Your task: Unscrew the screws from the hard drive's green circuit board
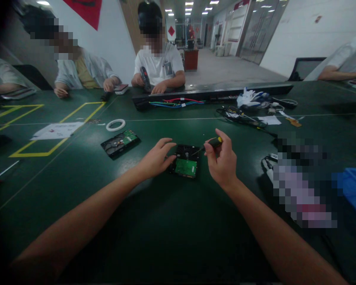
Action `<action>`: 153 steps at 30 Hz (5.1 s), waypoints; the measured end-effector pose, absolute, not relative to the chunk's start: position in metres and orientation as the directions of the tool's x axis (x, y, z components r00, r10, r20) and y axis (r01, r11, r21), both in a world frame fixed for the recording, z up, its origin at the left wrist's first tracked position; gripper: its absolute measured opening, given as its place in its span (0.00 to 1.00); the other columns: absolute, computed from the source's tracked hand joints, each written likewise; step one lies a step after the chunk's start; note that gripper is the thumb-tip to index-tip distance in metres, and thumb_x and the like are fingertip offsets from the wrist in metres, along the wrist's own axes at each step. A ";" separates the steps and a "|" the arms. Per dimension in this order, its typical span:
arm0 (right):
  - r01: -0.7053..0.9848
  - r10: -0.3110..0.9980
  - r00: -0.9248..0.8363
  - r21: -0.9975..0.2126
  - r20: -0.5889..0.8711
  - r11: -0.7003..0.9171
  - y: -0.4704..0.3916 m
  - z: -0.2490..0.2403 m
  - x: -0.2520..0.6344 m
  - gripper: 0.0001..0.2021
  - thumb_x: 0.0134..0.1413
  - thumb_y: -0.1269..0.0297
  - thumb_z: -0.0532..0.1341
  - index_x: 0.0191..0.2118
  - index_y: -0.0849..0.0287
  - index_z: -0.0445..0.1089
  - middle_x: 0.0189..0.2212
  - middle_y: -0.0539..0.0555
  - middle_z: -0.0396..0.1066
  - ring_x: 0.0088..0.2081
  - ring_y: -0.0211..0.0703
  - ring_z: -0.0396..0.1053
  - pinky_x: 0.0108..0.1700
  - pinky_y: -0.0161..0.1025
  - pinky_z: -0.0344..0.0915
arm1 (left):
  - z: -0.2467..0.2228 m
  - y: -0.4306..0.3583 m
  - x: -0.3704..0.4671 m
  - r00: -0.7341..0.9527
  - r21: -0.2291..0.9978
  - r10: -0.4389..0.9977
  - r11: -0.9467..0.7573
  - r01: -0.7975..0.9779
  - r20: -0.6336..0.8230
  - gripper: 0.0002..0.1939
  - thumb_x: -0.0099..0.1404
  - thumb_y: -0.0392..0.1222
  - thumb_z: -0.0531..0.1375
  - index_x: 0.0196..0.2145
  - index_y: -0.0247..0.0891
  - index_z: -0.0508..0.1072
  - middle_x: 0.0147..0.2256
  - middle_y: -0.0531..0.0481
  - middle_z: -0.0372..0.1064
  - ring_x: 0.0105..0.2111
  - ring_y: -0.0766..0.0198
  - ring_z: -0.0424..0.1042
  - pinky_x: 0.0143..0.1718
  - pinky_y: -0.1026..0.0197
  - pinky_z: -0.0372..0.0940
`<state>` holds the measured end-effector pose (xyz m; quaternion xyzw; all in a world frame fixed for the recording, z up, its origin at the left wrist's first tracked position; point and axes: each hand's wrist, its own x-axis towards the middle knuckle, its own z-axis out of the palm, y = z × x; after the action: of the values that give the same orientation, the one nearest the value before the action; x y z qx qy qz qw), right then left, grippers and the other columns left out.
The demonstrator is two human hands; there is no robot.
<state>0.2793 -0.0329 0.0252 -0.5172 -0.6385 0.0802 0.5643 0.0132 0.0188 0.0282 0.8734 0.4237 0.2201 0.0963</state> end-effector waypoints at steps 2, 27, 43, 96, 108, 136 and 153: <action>0.568 0.762 0.179 -0.698 0.622 0.436 -0.032 0.023 0.280 0.32 0.68 0.56 0.64 0.72 0.51 0.56 0.48 0.57 0.79 0.34 0.45 0.80 0.44 0.50 0.81 | 0.024 0.038 0.017 0.583 0.390 0.757 -0.652 0.650 0.296 0.21 0.76 0.45 0.57 0.63 0.35 0.69 0.65 0.36 0.65 0.65 0.49 0.67 0.67 0.47 0.64; 0.509 0.737 0.247 -0.731 0.630 0.454 -0.032 0.014 0.281 0.32 0.67 0.61 0.65 0.72 0.50 0.53 0.51 0.58 0.77 0.38 0.46 0.80 0.43 0.49 0.81 | 0.033 0.045 0.031 0.700 0.280 0.707 -0.696 0.662 0.102 0.39 0.69 0.64 0.63 0.71 0.47 0.62 0.66 0.39 0.66 0.65 0.40 0.64 0.62 0.39 0.60; 0.688 0.713 -0.031 -0.503 0.700 0.523 -0.018 0.053 0.253 0.26 0.65 0.58 0.65 0.66 0.50 0.63 0.55 0.58 0.75 0.41 0.48 0.79 0.49 0.52 0.78 | 0.064 0.022 0.042 0.580 0.152 0.731 -0.659 0.737 0.358 0.34 0.69 0.52 0.67 0.66 0.37 0.64 0.57 0.36 0.73 0.58 0.42 0.71 0.57 0.44 0.68; 0.843 0.939 -0.298 -0.414 0.172 0.344 -0.052 0.005 0.252 0.40 0.58 0.35 0.65 0.68 0.56 0.64 0.73 0.66 0.50 0.68 0.71 0.61 0.64 0.67 0.68 | 0.061 0.052 0.016 0.357 0.660 0.707 -0.703 0.263 0.611 0.34 0.68 0.34 0.66 0.67 0.46 0.61 0.49 0.47 0.79 0.47 0.58 0.81 0.50 0.54 0.78; 0.896 0.961 -0.208 -0.359 0.184 0.263 -0.051 0.000 0.237 0.44 0.57 0.30 0.63 0.67 0.60 0.63 0.72 0.70 0.52 0.68 0.71 0.61 0.66 0.64 0.66 | 0.050 0.051 0.023 0.389 0.624 0.674 -0.735 0.266 0.628 0.34 0.70 0.36 0.66 0.69 0.47 0.60 0.49 0.47 0.79 0.48 0.58 0.81 0.51 0.53 0.79; 0.897 0.947 -0.265 -0.315 0.182 0.312 -0.049 0.002 0.238 0.41 0.61 0.33 0.59 0.71 0.54 0.59 0.72 0.67 0.52 0.69 0.71 0.59 0.65 0.65 0.66 | 0.046 0.051 0.026 0.405 0.618 0.685 -0.725 0.304 0.605 0.34 0.71 0.39 0.65 0.70 0.47 0.58 0.50 0.48 0.78 0.47 0.57 0.81 0.52 0.51 0.78; 0.905 0.945 -0.274 -0.285 0.176 0.316 -0.049 0.002 0.238 0.41 0.63 0.33 0.57 0.71 0.56 0.60 0.72 0.67 0.53 0.69 0.70 0.58 0.66 0.64 0.64 | 0.050 0.048 0.027 0.404 0.617 0.690 -0.721 0.315 0.600 0.34 0.71 0.38 0.65 0.70 0.47 0.59 0.51 0.47 0.78 0.48 0.56 0.81 0.53 0.51 0.78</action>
<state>0.2384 -0.0488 0.0017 -0.5815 -0.7956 0.0639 0.1576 0.0266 0.0479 0.0499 0.8115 0.3096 0.4494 0.2090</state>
